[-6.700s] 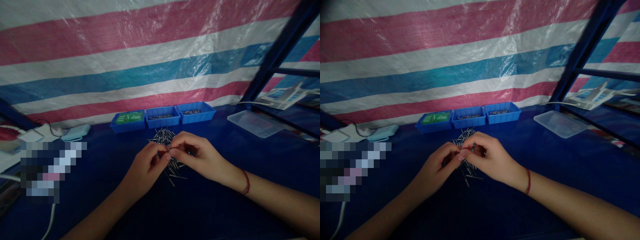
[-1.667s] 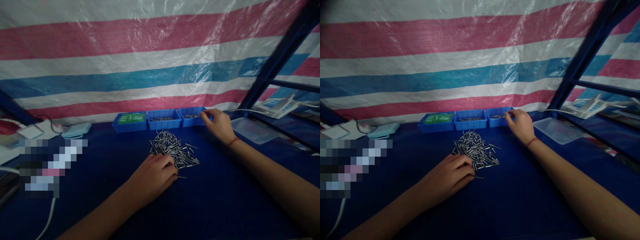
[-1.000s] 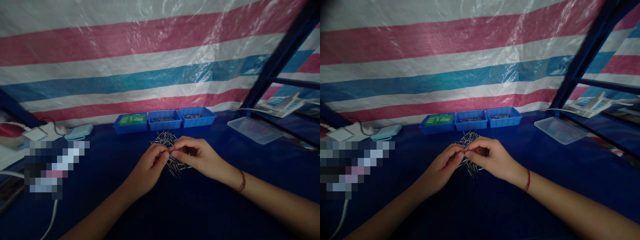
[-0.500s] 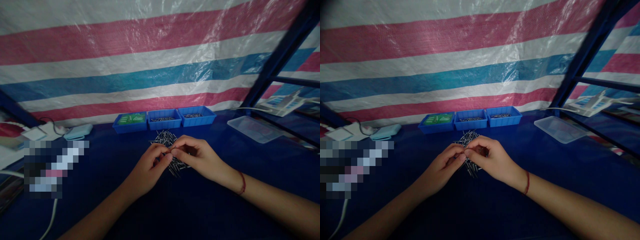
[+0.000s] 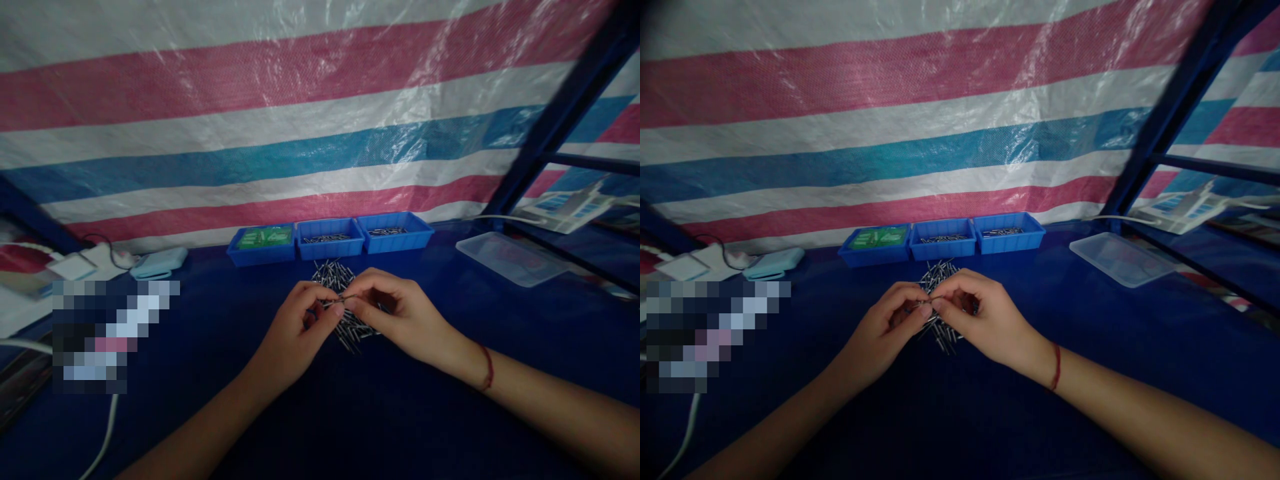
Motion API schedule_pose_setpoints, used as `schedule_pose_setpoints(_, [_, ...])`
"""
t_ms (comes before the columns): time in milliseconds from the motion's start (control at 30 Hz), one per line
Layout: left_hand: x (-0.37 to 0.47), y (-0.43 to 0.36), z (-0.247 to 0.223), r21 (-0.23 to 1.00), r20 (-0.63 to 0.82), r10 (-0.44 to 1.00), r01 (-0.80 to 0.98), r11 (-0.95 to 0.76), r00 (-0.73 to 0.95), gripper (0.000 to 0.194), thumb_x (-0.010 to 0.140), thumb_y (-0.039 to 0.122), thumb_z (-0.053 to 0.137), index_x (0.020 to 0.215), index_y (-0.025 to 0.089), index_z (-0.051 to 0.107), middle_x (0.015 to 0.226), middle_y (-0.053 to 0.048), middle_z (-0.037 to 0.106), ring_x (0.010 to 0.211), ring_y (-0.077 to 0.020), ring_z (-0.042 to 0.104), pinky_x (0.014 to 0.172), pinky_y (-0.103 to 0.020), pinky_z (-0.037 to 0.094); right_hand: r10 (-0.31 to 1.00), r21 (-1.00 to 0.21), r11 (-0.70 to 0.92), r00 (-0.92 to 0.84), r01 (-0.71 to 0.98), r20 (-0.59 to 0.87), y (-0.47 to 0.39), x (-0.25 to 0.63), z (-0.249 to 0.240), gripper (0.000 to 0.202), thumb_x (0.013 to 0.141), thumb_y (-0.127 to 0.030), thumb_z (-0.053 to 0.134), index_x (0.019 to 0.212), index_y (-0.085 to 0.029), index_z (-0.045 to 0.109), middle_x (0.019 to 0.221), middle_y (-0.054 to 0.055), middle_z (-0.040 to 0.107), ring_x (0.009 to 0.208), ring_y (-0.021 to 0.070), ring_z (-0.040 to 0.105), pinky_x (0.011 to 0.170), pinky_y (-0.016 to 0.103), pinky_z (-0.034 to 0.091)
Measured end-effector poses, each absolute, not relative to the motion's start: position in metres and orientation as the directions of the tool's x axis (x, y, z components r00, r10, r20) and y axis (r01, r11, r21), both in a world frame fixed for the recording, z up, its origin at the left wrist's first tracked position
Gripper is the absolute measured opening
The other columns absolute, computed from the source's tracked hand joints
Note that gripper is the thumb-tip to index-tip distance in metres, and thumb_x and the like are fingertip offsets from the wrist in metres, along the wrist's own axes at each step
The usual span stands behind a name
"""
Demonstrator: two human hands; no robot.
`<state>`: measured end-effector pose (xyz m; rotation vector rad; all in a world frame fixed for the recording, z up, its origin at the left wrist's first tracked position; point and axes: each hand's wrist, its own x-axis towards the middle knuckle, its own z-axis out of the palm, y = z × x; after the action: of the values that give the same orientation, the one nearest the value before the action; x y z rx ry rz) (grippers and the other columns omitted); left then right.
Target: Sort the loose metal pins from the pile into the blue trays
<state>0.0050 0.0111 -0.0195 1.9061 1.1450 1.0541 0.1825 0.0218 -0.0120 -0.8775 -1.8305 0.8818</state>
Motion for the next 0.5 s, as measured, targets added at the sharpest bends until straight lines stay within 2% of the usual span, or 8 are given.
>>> schedule_pose_setpoints(233, [0.0042,0.01,-0.0187,0.78,0.405,0.886,0.421,-0.463,0.224,0.007,0.084,0.023,0.055,0.089,0.022,0.06,0.094,-0.002,0.051,0.082,-0.0143,0.054,0.066,-0.027,0.044,0.855,-0.855,0.472,-0.347,0.213,0.385,0.0253,0.1808,-0.0154,0.011,0.081,-0.027,0.058,0.083,-0.017,0.062,0.075,0.002,0.056,0.06,0.0106,0.049,0.052,0.026,0.038])
schedule_pose_setpoints(500, [0.0031,0.0102,-0.0174,0.719,0.469,0.857,0.47,-0.512,0.216,0.003,0.083,0.022,0.057,0.084,0.021,0.059,0.088,-0.001,0.05,0.077,-0.0132,0.053,0.064,-0.026,0.043,0.837,-0.843,0.488,-0.394,0.227,0.379,0.0224,0.1808,-0.0179,0.011,0.083,-0.026,0.057,0.083,-0.017,0.063,0.076,0.002,0.057,0.064,0.0113,0.051,0.055,0.026,0.04])
